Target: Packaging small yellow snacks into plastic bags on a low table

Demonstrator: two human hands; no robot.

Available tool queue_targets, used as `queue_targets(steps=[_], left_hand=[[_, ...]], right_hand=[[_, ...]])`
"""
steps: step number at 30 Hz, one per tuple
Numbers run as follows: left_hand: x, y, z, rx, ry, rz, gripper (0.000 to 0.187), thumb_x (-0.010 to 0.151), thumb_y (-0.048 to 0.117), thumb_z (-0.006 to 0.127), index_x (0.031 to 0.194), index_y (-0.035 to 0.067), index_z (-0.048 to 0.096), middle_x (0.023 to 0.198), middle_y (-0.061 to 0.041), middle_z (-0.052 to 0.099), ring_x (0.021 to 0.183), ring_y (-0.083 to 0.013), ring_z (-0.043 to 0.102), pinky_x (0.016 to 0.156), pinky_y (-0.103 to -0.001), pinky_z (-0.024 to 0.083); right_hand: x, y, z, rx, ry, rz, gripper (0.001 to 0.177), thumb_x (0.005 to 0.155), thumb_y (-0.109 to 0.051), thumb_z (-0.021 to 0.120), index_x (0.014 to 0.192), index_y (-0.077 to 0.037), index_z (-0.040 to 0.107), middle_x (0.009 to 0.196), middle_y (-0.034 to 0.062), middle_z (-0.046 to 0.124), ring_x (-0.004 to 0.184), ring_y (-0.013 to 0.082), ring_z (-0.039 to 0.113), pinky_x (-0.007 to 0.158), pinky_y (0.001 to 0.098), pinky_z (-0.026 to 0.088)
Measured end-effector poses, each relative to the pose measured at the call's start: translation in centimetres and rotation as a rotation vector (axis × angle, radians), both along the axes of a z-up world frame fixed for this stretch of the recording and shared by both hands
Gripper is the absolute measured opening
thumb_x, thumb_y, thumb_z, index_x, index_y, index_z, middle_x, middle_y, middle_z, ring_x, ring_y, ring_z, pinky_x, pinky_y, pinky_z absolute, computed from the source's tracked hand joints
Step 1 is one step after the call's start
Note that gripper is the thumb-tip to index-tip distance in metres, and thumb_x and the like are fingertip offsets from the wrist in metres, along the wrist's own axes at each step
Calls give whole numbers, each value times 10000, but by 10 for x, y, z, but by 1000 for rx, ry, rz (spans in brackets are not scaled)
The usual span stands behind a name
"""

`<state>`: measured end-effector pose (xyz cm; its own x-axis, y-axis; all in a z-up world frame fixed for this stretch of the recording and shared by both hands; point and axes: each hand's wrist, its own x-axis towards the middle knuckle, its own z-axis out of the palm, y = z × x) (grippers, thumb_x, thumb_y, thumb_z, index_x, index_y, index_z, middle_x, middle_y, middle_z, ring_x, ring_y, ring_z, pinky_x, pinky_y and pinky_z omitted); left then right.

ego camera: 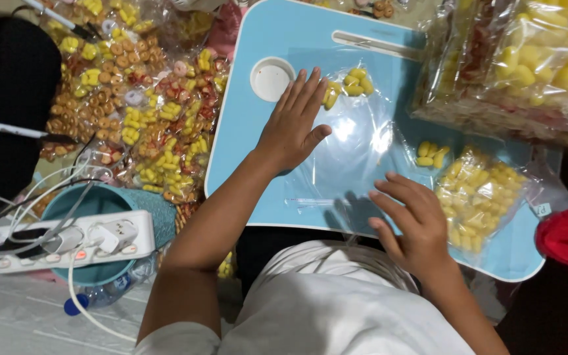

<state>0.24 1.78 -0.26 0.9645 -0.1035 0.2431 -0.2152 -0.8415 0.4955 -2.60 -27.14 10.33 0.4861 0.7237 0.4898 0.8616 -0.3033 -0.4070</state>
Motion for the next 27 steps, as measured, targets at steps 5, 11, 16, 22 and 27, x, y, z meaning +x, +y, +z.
queue_targets(steps=[5, 11, 16, 22, 27], left_hand=[[-4, 10, 9, -85, -85, 81, 842, 1070, 683, 152, 1691, 113, 157, 1772, -87, 133, 1677, -321, 101, 1396, -535, 150], [-17, 50, 40, -149, -181, 166, 667, 1153, 580, 359, 1668, 162, 285, 1749, -62, 230, 1669, -315, 221, 1402, -558, 232], [-64, 121, 35, -456, -192, 240, 523, 1181, 477, 459, 1597, 167, 398, 1651, -94, 455, 1566, -314, 448, 1271, -449, 419], [-116, 184, -69, -309, 221, 973, 549, 1086, 457, 452, 1536, 143, 472, 1610, -167, 380, 1439, -416, 424, 1093, -611, 411], [-135, 197, -114, -5, 337, 1194, 451, 1042, 210, 658, 1475, 162, 540, 1671, -188, 20, 1490, -484, -169, 1265, -623, -39]], right_hand=[[-9, 40, -75, -388, -44, 121, 704, 1040, -632, 327, 1607, -218, 381, 1704, 166, 272, 1591, 443, 210, 1247, 623, 246], [-13, 49, -87, -467, -91, 102, 719, 1009, -651, 419, 1583, -219, 450, 1700, 154, 312, 1586, 421, 229, 1263, 596, 200], [-13, 50, -87, -480, -74, 116, 734, 1004, -652, 446, 1587, -205, 459, 1698, 174, 319, 1590, 429, 207, 1264, 611, 195], [-14, 54, -83, -469, -87, 133, 757, 1046, -662, 371, 1620, -171, 424, 1704, 199, 276, 1583, 455, 191, 1270, 623, 178], [-15, 53, -83, -509, -61, 120, 752, 1042, -650, 424, 1586, -138, 501, 1688, 238, 312, 1573, 468, 201, 1262, 631, 172]])
